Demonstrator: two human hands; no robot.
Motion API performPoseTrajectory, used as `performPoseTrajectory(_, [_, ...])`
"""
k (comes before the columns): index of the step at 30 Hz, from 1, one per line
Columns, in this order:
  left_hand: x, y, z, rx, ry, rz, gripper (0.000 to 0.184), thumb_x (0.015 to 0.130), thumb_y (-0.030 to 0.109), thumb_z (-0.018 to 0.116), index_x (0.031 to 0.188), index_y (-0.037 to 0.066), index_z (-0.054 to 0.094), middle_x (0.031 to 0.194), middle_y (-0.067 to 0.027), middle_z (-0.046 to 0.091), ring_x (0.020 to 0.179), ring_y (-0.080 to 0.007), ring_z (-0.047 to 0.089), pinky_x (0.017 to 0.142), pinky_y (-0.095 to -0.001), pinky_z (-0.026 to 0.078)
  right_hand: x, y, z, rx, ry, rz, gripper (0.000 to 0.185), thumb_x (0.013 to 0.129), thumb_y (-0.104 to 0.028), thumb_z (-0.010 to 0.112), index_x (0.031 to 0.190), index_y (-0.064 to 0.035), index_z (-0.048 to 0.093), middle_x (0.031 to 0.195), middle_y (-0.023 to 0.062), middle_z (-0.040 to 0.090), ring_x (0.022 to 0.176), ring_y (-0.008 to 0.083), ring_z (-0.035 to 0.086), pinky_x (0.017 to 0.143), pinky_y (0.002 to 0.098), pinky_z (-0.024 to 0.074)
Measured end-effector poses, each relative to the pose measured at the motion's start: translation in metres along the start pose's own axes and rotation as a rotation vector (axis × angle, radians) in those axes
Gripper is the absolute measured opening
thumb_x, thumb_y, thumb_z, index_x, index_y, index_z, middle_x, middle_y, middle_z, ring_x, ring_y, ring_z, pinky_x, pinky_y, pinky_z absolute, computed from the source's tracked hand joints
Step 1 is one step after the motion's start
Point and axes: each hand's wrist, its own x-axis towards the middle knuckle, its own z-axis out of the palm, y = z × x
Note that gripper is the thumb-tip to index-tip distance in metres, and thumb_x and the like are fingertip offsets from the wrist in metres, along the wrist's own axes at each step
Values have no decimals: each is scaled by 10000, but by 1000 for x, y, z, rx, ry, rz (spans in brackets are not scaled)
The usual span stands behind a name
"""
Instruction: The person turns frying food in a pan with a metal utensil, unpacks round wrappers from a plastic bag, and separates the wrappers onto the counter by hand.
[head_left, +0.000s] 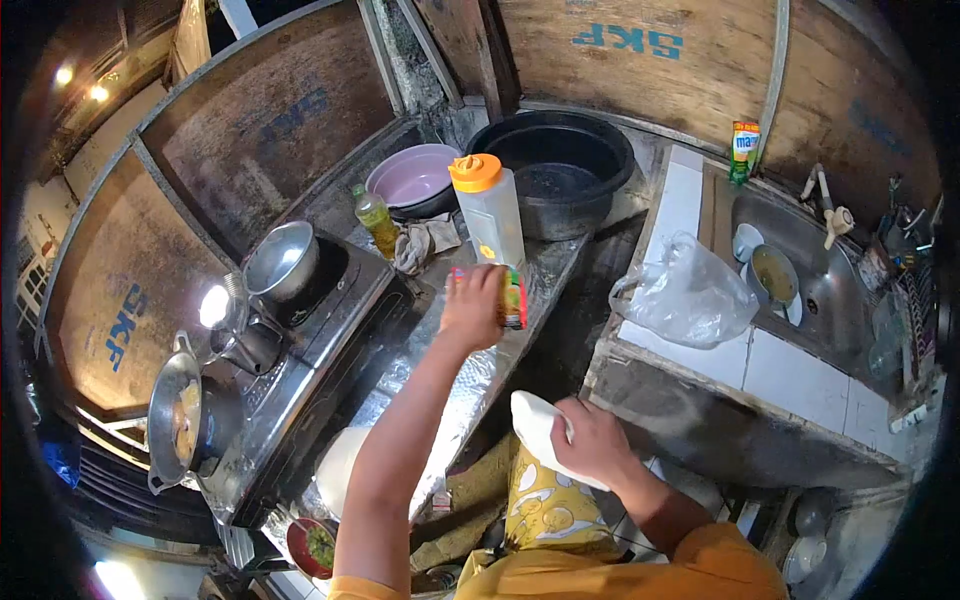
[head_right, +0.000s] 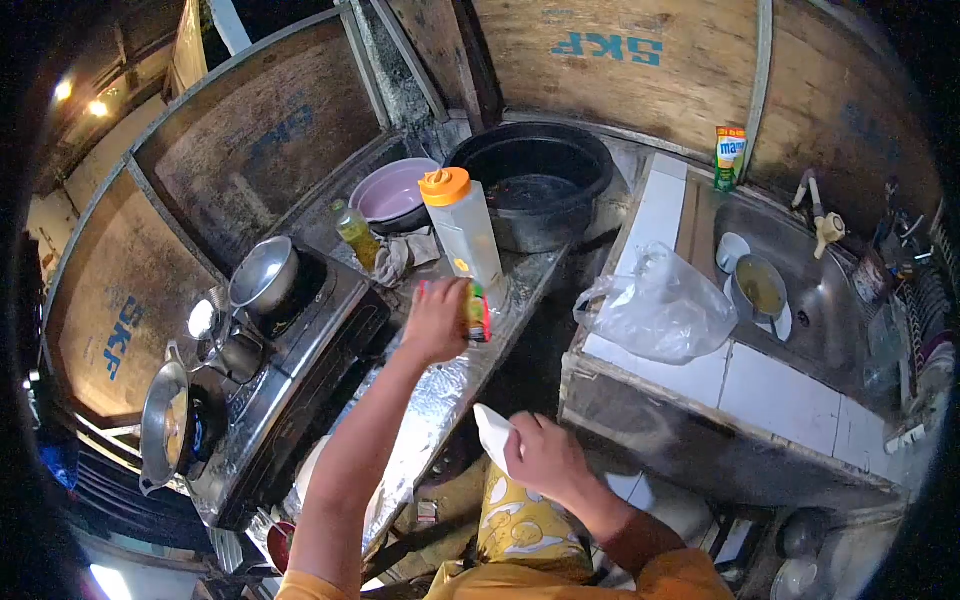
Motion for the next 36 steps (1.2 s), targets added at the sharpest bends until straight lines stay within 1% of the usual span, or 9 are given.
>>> performPoseTrajectory(6, [56, 19, 50, -54, -310, -163, 813, 727, 165, 717, 1436, 113, 324, 1434, -114, 403, 1389, -296, 329, 1141, -585, 211, -7, 10, 2, 59, -50, 75, 130, 857, -138, 613, 955, -55, 634, 810, 186, 650, 722, 400, 646, 633, 443, 523])
performPoseTrajectory(10, [35, -11, 115, -18, -249, -168, 964, 705, 192, 760, 1502, 121, 220, 1496, -126, 328, 1403, -314, 298, 1152, -569, 221, -2, 9, 3, 87, -74, 49, 143, 860, -109, 610, 982, -35, 624, 809, 194, 637, 731, 386, 650, 627, 437, 526])
performPoseTrajectory(12, [2, -8, 104, -34, -155, -166, 784, 786, 106, 643, 1482, 103, 282, 1512, -138, 312, 1410, -315, 289, 1153, -534, 221, 11, 1, -4, 51, -63, 52, 129, 844, -92, 641, 948, -17, 649, 803, 189, 662, 706, 334, 678, 622, 386, 524])
performPoseTrajectory(15, [-78, -4, 60, -657, 17, -389, 423, 866, 117, 587, 1280, 36, 547, 1313, -157, 552, 1200, -268, 531, 1005, -401, 427, 35, -18, -5, 109, -60, -85, 116, 838, -59, 648, 941, -3, 648, 787, 180, 661, 693, 304, 678, 612, 363, 516])
performPoseTrajectory(18, [-169, 26, 63, -1590, 82, -908, 347, 956, 259, 561, 1229, 45, 571, 1126, -58, 619, 1019, -139, 559, 832, -267, 454, 58, -33, 4, 203, -153, -121, 86, 847, -54, 646, 912, 3, 641, 782, 175, 660, 701, 287, 678, 618, 356, 510])
performPoseTrajectory(22, [-213, 51, 48, -2373, 30, -1008, 491, 993, 385, 476, 1358, 61, 422, 1232, -95, 558, 1031, -188, 577, 879, -333, 460, 110, -60, 27, 259, -236, -333, 143, 864, -102, 638, 932, 25, 642, 830, 199, 661, 736, 357, 673, 641, 369, 526])
performPoseTrajectory(25, [-206, 37, 20, -2669, 234, -915, 400, 993, 302, 493, 1299, 52, 433, 1172, -117, 580, 1006, -219, 609, 923, -415, 501, 145, -69, 47, 430, -281, -225, 198, 877, -139, 652, 973, 34, 646, 842, 133, 680, 754, 218, 671, 673, 323, 515])
performPoseTrajectory(30, [-178, -33, 20, -1953, 646, -962, 436, 896, 10, 600, 1291, 25, 417, 1002, -103, 631, 833, -191, 650, 653, -307, 567, 219, 35, 128, 688, -397, 167, 210, 875, -154, 634, 1017, -2, 667, 880, 86, 689, 833, 141, 642, 750, 307, 509])
performPoseTrajectory(36, [-178, -68, 66, -1385, 196, -1236, 621, 753, -30, 640, 1329, -31, 407, 1008, -162, 644, 817, -218, 669, 634, -327, 554, 214, 89, 192, -146, -449, 171, 315, 753, -152, 636, 1043, -38, 686, 988, 179, 701, 937, 294, 680, 839, 387, 511])
